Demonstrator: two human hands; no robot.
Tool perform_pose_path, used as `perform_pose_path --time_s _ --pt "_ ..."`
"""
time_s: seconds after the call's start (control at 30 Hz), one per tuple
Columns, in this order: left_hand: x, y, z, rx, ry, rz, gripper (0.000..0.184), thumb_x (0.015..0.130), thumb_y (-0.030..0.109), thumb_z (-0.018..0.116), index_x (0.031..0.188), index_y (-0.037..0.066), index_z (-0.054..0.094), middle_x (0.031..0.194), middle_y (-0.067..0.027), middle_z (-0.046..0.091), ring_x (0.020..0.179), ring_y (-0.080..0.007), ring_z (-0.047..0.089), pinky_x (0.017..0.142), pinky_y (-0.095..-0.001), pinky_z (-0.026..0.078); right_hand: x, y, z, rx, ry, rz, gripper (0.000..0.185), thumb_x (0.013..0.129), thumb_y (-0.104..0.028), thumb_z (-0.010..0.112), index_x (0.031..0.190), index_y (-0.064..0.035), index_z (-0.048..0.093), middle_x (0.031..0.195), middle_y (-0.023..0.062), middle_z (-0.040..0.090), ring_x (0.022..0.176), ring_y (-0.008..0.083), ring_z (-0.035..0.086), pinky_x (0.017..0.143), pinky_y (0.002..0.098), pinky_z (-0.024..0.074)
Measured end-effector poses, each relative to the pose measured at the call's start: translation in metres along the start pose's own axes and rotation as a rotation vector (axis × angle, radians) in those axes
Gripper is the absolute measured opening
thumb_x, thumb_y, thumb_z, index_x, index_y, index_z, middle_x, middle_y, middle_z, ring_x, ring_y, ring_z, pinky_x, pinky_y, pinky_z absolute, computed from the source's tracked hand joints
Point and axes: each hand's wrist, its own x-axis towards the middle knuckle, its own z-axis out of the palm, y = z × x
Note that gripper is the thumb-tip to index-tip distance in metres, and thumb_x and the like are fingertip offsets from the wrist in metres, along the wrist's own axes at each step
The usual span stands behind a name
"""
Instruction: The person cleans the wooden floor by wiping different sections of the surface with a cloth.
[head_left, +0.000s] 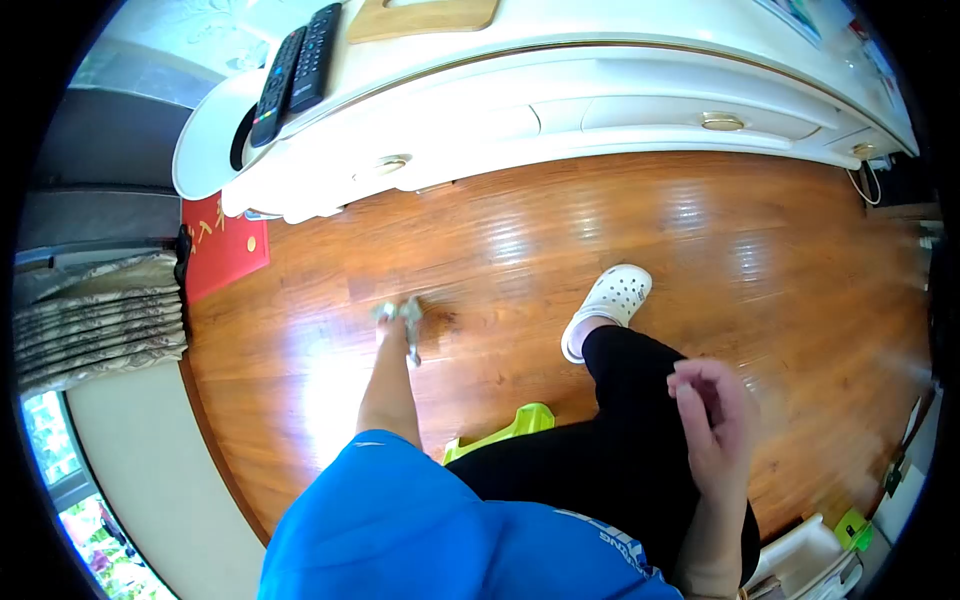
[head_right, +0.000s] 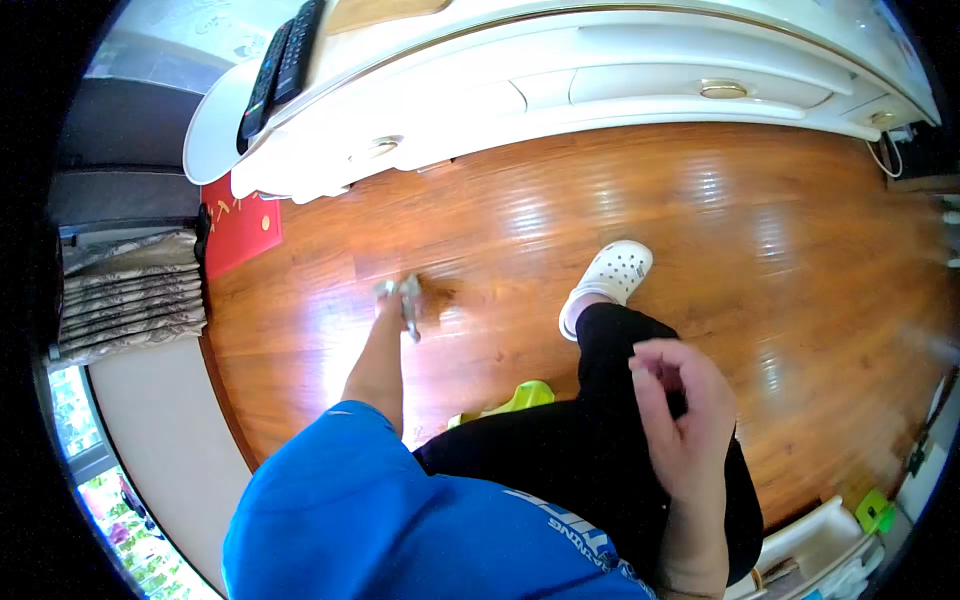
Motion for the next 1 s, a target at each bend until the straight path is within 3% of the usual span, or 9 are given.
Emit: perform_pose_path --time_s 0.1,0.27,0.33,0.43,0.47,0.6,0.67,0.8,1.0 --pt "-0.006 -0.035 0.021 -0.130 0.200 -0.036 0.055 0.083 0.011 0.061 0.136 0.013 0.045 0.113 -0.0147 0.061 0.096 -0.0282 0.064 0.077 -0.0401 0.054 0.012 -0.019 0.004 -0.253 -0.028 -0.037 0.009 0.083 0.000 0.062 0.092 -0.0014 0.063 0.083 0.0097 0.064 0.072 0.0165 0.060 0.064 0.0265 0.0482" --pt "-0.088 0.033 0.176 0.784 0.384 0.055 0.085 0.071 0.029 0.076 0.144 0.022 0.032 0.141 -0.0157 0.034 0.118 -0.0329 0.049 0.095 -0.0466 0.044 0.033 -0.026 0.006 -0.130 -0.122 0.010 0.012 0.079 0.001 0.064 0.091 -0.0011 0.063 0.083 0.0106 0.064 0.070 0.0166 0.060 0.064 0.0253 0.0480" --pt "-0.102 0.036 0.240 0.822 0.285 0.290 0.074 0.074 0.026 0.072 0.140 0.024 0.039 0.143 -0.0154 0.031 0.121 -0.0347 0.045 0.098 -0.0471 0.041 0.042 -0.028 0.008 -0.044 -0.146 0.038 0.012 0.079 0.001 0.063 0.091 -0.0009 0.063 0.084 0.0109 0.064 0.070 0.0165 0.060 0.064 0.0249 0.0478" --pt "-0.130 0.026 0.322 0.592 -0.074 0.687 0.059 0.077 0.021 0.066 0.133 0.026 0.050 0.146 -0.0148 0.025 0.125 -0.0375 0.040 0.104 -0.0478 0.035 0.049 -0.032 0.014 0.056 -0.150 0.092 0.011 0.079 0.000 0.062 0.091 -0.0007 0.063 0.083 0.0110 0.065 0.070 0.0162 0.060 0.064 0.0244 0.0476" --pt "-0.173 0.043 0.325 1.014 -0.152 0.758 0.056 0.078 0.017 0.064 0.131 0.028 0.052 0.146 -0.0121 0.025 0.126 -0.0376 0.038 0.103 -0.0501 0.036 0.049 -0.033 0.015 0.061 -0.145 0.111 0.011 0.080 -0.001 0.062 0.091 -0.0008 0.063 0.083 0.0108 0.065 0.070 0.0160 0.060 0.064 0.0244 0.0477" --pt "-0.214 0.043 0.321 1.070 -0.338 0.751 0.049 0.080 0.014 0.063 0.125 0.031 0.057 0.144 -0.0080 0.030 0.129 -0.0377 0.035 0.100 -0.0534 0.039 0.045 -0.033 0.014 -0.018 -0.135 0.118 0.010 0.083 -0.003 0.061 0.092 -0.0010 0.063 0.083 0.0107 0.065 0.070 0.0152 0.060 0.062 0.0245 0.0475" --pt "-0.199 0.023 0.293 1.316 -0.531 1.137 0.044 0.080 0.016 0.063 0.120 0.033 0.060 0.142 -0.0072 0.034 0.130 -0.0363 0.033 0.097 -0.0557 0.041 0.041 -0.027 0.013 -0.038 -0.107 0.108 0.010 0.083 -0.004 0.060 0.093 -0.0011 0.063 0.083 0.0105 0.065 0.069 0.0150 0.060 0.062 0.0245 0.0473" --pt "-0.170 -0.026 0.197 1.318 -0.531 1.288 0.034 0.079 0.015 0.062 0.110 0.031 0.063 0.136 -0.0047 0.042 0.127 -0.0335 0.040 0.096 -0.0514 0.043 0.036 -0.022 0.015 -0.074 -0.046 0.091 0.010 0.084 -0.003 0.059 0.093 -0.0009 0.063 0.082 0.0092 0.064 0.068 0.0141 0.059 0.062 0.0235 0.0459" --pt "-0.109 -0.078 0.060 1.383 -0.569 0.791 0.032 0.076 0.009 0.063 0.105 0.021 0.065 0.132 -0.0115 0.046 0.121 -0.0375 0.044 0.096 -0.0426 0.046 0.017 -0.004 0.004 -0.246 0.028 0.016 0.009 0.088 -0.003 0.061 0.096 -0.0015 0.063 0.084 0.0075 0.063 0.070 0.0128 0.058 0.064 0.0236 0.0455"
